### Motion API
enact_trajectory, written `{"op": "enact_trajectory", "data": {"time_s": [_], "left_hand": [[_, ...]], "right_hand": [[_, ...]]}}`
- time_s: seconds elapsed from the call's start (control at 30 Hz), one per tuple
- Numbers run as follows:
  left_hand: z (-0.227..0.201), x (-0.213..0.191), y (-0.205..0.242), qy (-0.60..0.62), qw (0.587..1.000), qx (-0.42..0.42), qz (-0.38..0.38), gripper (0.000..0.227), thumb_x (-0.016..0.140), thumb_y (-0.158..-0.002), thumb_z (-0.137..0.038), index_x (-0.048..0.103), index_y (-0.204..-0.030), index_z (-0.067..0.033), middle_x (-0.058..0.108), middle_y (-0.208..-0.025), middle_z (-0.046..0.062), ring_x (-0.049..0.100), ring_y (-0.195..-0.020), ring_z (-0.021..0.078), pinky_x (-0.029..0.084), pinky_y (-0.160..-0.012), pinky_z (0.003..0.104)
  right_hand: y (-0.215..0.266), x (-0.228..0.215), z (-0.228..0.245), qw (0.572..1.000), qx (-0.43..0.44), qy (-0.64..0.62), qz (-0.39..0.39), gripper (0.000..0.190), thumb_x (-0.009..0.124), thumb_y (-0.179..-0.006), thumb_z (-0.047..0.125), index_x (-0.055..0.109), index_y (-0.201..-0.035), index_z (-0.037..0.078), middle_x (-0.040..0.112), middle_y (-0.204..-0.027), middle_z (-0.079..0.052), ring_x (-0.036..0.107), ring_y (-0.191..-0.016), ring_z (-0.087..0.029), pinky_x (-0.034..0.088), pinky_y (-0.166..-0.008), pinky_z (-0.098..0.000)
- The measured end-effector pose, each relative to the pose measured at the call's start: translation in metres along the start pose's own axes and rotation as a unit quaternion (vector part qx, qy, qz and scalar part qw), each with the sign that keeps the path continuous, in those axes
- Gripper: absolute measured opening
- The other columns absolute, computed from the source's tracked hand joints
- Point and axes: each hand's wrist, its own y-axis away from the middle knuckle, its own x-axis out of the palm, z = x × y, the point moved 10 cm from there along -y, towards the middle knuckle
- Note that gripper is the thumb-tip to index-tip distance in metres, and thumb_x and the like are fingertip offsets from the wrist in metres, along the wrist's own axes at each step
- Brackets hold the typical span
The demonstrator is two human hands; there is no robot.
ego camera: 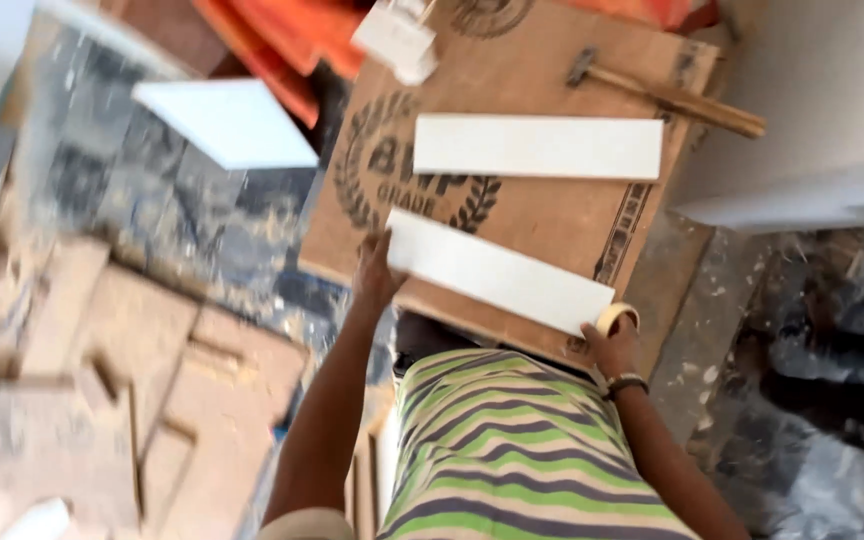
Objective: Applying adhesive tape or glue to small white furniture panels.
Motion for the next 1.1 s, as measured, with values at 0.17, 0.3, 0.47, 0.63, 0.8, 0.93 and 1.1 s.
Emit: {"op": "enact_trajectory", "data": {"time_s": [0.17, 0.3, 0.47, 0.63, 0.8, 0.93, 1.1], "left_hand": [[-0.009, -0.038, -0.002, 0.035, 0.998, 0.043, 0.027, 0.088, 0.094, -0.064, -0.014, 0.057, -0.143, -0.0035, 0.052, -0.127, 0.017, 0.053, -0.118, 0.0379, 0.05, -0.102, 0.048], [-0.028, -0.052, -0.028, 0.053, 0.994, 0.068, 0.072, 0.079, 0.095, -0.063, -0.019, 0.063, -0.132, -0.0001, 0.056, -0.117, 0.02, 0.058, -0.109, 0.0368, 0.052, -0.095, 0.046], [-0.034, -0.05, -0.049, 0.011, 0.989, 0.071, 0.13, 0.057, 0.092, -0.074, -0.043, 0.076, -0.105, 0.0012, 0.069, -0.098, 0.021, 0.068, -0.086, 0.0326, 0.057, -0.078, 0.045], [-0.023, -0.034, -0.07, 0.011, 0.983, 0.067, 0.169, 0.055, 0.086, -0.078, -0.049, 0.077, -0.102, 0.0, 0.072, -0.1, 0.022, 0.071, -0.089, 0.0319, 0.058, -0.08, 0.043], [-0.044, -0.049, -0.057, -0.014, 0.988, 0.062, 0.142, 0.052, 0.085, -0.082, -0.048, 0.077, -0.106, -0.0021, 0.07, -0.113, 0.024, 0.068, -0.106, 0.0352, 0.055, -0.092, 0.045], [-0.132, -0.04, -0.048, -0.008, 0.981, 0.17, 0.098, 0.055, 0.089, -0.078, -0.04, 0.072, -0.115, -0.0044, 0.065, -0.131, 0.022, 0.06, -0.123, 0.0358, 0.048, -0.106, 0.046], [-0.267, 0.078, -0.003, 0.03, 0.926, 0.281, 0.249, 0.076, 0.09, -0.07, -0.039, 0.061, -0.132, -0.005, 0.06, -0.138, 0.018, 0.053, -0.131, 0.0345, 0.041, -0.113, 0.047]], "right_hand": [[0.024, 0.0, -0.009, 0.992, 0.048, -0.113, -0.039, 0.047, 0.081, -0.085, 0.025, 0.063, -0.122, 0.001, 0.073, -0.101, -0.012, 0.07, -0.085, -0.026, 0.059, -0.071, -0.0442], [0.05, -0.065, 0.047, 0.981, 0.076, -0.147, -0.102, 0.041, 0.079, -0.084, 0.029, 0.072, -0.119, 0.007, 0.074, -0.092, -0.005, 0.071, -0.075, -0.015, 0.06, -0.066, -0.036], [0.04, -0.071, 0.044, 0.973, 0.096, -0.195, -0.08, 0.033, 0.075, -0.096, 0.035, 0.075, -0.111, 0.005, 0.073, -0.082, -0.004, 0.068, -0.07, -0.012, 0.055, -0.064, -0.0327], [0.025, -0.069, 0.063, 0.95, 0.051, -0.29, -0.102, 0.027, 0.074, -0.095, 0.029, 0.072, -0.106, 0.004, 0.07, -0.084, -0.003, 0.066, -0.07, -0.012, 0.055, -0.063, -0.0312], [0.023, -0.057, 0.061, 0.911, 0.022, -0.403, -0.082, 0.027, 0.077, -0.097, 0.024, 0.067, -0.109, 0.002, 0.066, -0.087, -0.003, 0.064, -0.071, -0.012, 0.056, -0.062, -0.03], [0.024, -0.058, 0.054, 0.921, 0.044, -0.379, -0.076, 0.031, 0.079, -0.091, 0.025, 0.068, -0.112, 0.005, 0.07, -0.088, -0.002, 0.066, -0.073, -0.011, 0.057, -0.064, -0.0285], [0.03, -0.062, 0.056, 0.942, 0.046, -0.318, -0.092, 0.036, 0.08, -0.09, 0.03, 0.069, -0.113, 0.005, 0.071, -0.087, -0.004, 0.067, -0.074, -0.011, 0.055, -0.064, -0.0288]]}}
